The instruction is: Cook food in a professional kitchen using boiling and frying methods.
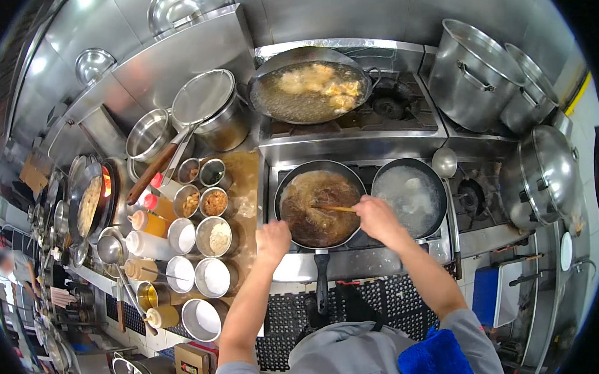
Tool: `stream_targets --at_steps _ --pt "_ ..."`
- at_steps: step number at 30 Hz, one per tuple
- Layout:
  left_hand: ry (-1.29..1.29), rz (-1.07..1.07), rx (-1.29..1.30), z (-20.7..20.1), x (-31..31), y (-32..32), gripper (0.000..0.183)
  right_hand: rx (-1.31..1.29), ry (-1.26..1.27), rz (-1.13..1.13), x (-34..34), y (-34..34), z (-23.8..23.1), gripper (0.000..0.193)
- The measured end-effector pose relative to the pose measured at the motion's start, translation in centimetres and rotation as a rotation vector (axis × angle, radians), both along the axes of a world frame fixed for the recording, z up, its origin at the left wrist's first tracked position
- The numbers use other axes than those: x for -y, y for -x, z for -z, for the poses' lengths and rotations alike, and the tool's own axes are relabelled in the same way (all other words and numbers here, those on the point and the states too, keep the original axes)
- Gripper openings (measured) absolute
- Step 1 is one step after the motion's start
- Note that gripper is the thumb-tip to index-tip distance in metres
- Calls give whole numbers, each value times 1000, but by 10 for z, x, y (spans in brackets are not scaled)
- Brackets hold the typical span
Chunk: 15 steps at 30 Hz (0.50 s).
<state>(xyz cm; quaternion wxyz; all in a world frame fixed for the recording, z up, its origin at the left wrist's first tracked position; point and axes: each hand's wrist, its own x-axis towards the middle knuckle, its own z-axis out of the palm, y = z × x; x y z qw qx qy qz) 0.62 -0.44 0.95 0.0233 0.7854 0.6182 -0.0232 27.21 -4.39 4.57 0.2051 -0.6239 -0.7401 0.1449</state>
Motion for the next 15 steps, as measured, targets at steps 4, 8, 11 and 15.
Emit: stream_targets --at_steps 4,8,11,15 --pt "110 138 -77 -6 25 -3 34 9 15 -35 0 -6 21 17" --pt "121 168 -32 -41 41 19 22 157 250 52 20 -34 -19 22" --pt "105 191 23 -52 41 10 21 231 190 54 26 -44 -26 22" --pt "52 244 45 -16 29 -17 21 174 130 -26 15 -24 -22 16"
